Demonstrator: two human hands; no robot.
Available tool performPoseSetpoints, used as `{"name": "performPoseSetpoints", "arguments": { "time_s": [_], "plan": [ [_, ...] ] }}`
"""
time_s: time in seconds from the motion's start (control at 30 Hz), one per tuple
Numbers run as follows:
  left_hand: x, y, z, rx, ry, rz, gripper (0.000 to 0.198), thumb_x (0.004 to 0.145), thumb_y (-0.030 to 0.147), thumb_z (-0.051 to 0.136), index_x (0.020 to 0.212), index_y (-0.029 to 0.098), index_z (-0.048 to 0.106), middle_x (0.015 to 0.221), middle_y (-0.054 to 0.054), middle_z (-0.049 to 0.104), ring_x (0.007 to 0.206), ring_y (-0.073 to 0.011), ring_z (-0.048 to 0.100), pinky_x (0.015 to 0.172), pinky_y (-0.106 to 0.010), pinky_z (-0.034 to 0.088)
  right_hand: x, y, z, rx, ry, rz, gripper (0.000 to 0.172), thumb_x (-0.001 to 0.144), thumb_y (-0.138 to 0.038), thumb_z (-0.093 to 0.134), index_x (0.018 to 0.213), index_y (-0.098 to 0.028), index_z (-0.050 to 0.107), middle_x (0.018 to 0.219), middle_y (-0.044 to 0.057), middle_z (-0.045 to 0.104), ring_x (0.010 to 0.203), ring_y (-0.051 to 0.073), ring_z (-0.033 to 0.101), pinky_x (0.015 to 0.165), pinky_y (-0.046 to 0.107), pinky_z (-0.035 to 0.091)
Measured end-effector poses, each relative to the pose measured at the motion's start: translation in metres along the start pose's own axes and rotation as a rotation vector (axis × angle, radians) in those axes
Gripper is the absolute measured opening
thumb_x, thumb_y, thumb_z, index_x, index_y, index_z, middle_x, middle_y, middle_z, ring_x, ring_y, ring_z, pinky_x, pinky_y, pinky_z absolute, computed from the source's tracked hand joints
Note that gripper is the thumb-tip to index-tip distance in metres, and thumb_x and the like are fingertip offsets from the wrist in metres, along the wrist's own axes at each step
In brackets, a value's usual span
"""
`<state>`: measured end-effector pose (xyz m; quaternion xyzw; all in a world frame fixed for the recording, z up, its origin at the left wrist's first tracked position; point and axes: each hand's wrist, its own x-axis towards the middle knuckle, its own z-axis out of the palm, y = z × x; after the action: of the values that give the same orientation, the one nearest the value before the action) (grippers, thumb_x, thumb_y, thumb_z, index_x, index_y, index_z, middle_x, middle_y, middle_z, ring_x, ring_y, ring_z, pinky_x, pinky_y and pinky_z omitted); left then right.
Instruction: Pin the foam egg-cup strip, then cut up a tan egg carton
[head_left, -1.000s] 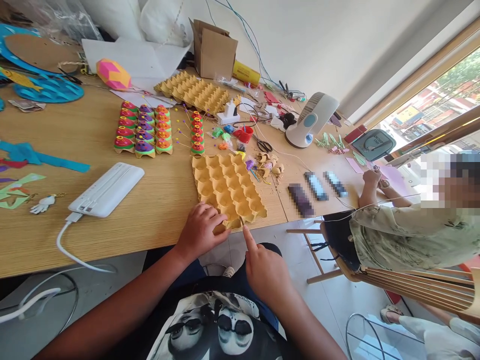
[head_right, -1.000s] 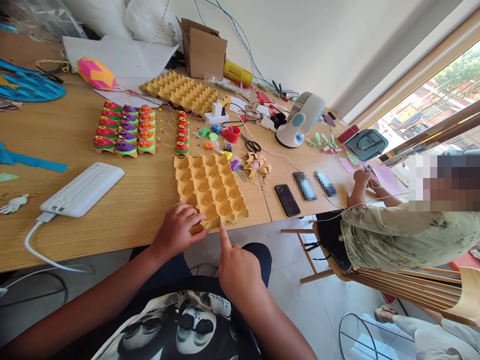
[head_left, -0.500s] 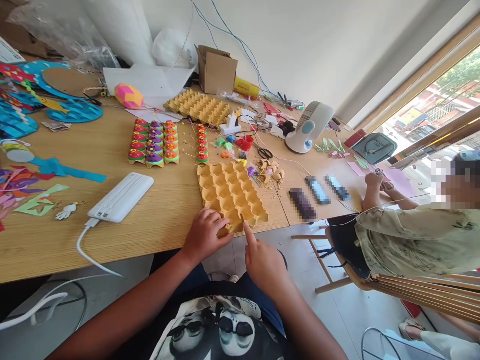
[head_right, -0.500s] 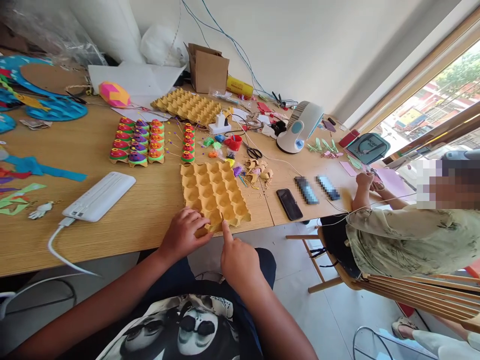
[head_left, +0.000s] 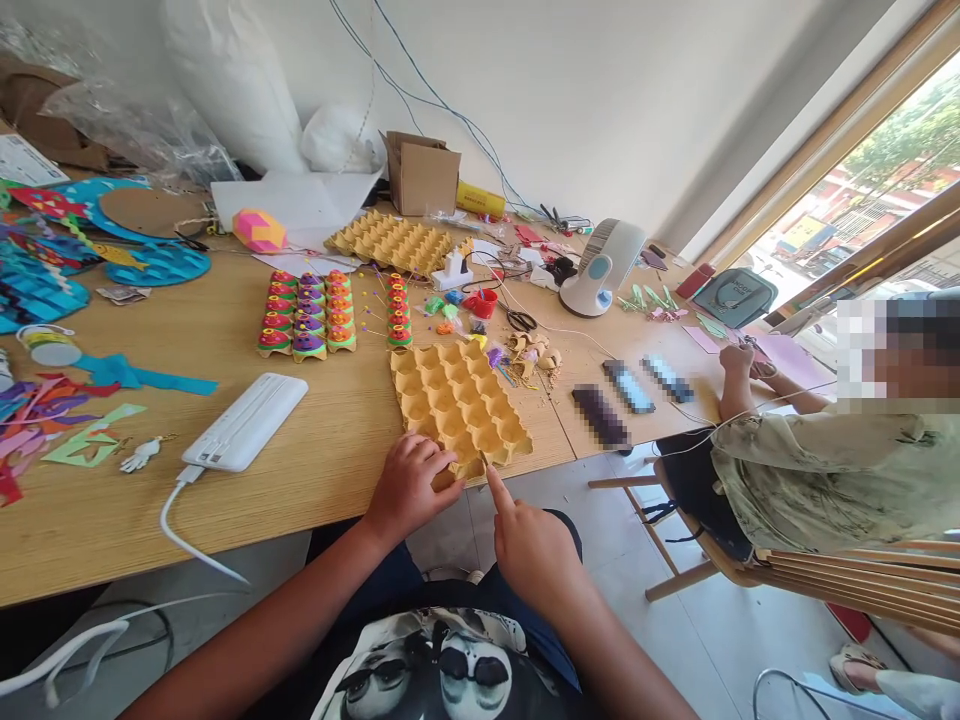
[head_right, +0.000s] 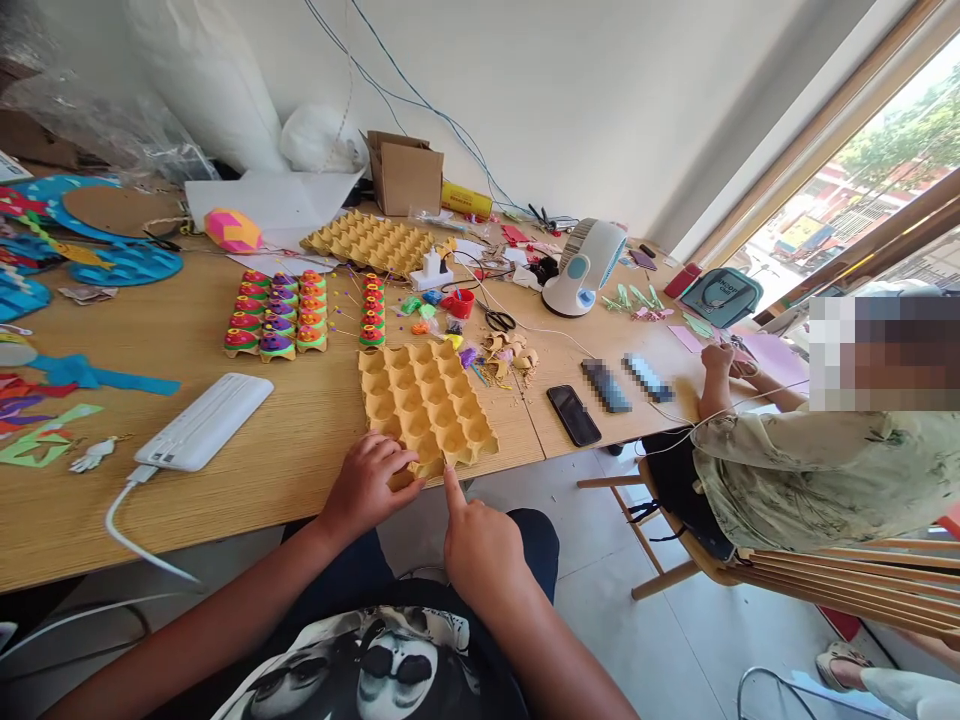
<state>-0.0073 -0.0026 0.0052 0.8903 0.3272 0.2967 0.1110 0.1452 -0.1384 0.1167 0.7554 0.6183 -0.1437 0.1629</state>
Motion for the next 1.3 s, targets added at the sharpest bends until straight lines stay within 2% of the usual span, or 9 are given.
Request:
{"name": "performPoseSetpoints", "arguments": {
  "time_s": [0.27, 0.43, 0.63, 1.03, 1.2, 1.3],
  "plan": [
    [-0.001, 0.000, 0.000, 0.019, -0.022, 0.001, 0.025, 0.091, 0.046, 0.068, 0.100, 0.023, 0.072, 0.094, -0.007, 0.067, 0.105, -0.0285, 0.057, 0.107, -0.051, 0.045, 0.015, 0.004, -0.004, 0.093, 0.065, -0.025, 0.067, 0.105, -0.022, 0.041, 0.168, -0.020, 0.018, 0.103, 0.011, 0.080, 0.089, 0.025, 0.078, 0.066, 0.028, 0.050],
    [-0.001, 0.000, 0.000, 0.020, -0.013, 0.001, 0.024, 0.090, 0.046, 0.070, 0.100, 0.024, 0.072, 0.094, -0.005, 0.067, 0.102, -0.0272, 0.057, 0.113, -0.053, 0.041, 0.004, 0.002, -0.001, 0.058, 0.024, 0.006, 0.067, 0.105, -0.022, 0.041, 0.168, -0.020, 0.019, 0.103, 0.013, 0.079, 0.088, 0.024, 0.078, 0.064, 0.028, 0.050],
    [0.000, 0.000, 0.001, 0.008, -0.007, 0.006, 0.022, 0.089, 0.043, 0.071, 0.101, 0.024, 0.071, 0.094, -0.005, 0.067, 0.102, -0.0271, 0.057, 0.115, -0.054, 0.040, -0.007, 0.002, 0.004, 0.019, 0.039, 0.003, 0.069, 0.102, -0.017, 0.042, 0.168, -0.021, 0.021, 0.099, 0.013, 0.078, 0.083, 0.025, 0.079, 0.061, 0.028, 0.050],
    [0.000, -0.001, 0.003, -0.024, -0.018, -0.004, 0.020, 0.089, 0.042, 0.071, 0.100, 0.025, 0.070, 0.095, -0.005, 0.068, 0.104, -0.0284, 0.058, 0.109, -0.053, 0.044, 0.023, 0.001, -0.012, 0.051, 0.020, -0.028, 0.073, 0.101, -0.017, 0.042, 0.169, -0.019, 0.014, 0.099, 0.014, 0.079, 0.087, 0.027, 0.079, 0.065, 0.031, 0.054],
    [-0.001, -0.001, 0.004, -0.023, 0.013, 0.007, 0.021, 0.089, 0.043, 0.070, 0.101, 0.026, 0.070, 0.094, -0.006, 0.068, 0.103, -0.0285, 0.059, 0.107, -0.053, 0.045, 0.023, 0.000, -0.007, 0.053, 0.054, -0.024, 0.080, 0.100, -0.017, 0.043, 0.169, -0.019, 0.001, 0.095, 0.014, 0.079, 0.083, 0.027, 0.079, 0.063, 0.031, 0.054],
    [0.000, -0.002, 0.003, -0.019, 0.009, 0.007, 0.020, 0.089, 0.043, 0.070, 0.100, 0.026, 0.070, 0.094, -0.006, 0.068, 0.102, -0.0285, 0.059, 0.106, -0.052, 0.045, 0.016, -0.003, -0.001, 0.031, 0.054, 0.009, 0.081, 0.100, -0.016, 0.044, 0.169, -0.019, 0.003, 0.096, 0.015, 0.078, 0.081, 0.027, 0.079, 0.061, 0.030, 0.054]
  ]
}}
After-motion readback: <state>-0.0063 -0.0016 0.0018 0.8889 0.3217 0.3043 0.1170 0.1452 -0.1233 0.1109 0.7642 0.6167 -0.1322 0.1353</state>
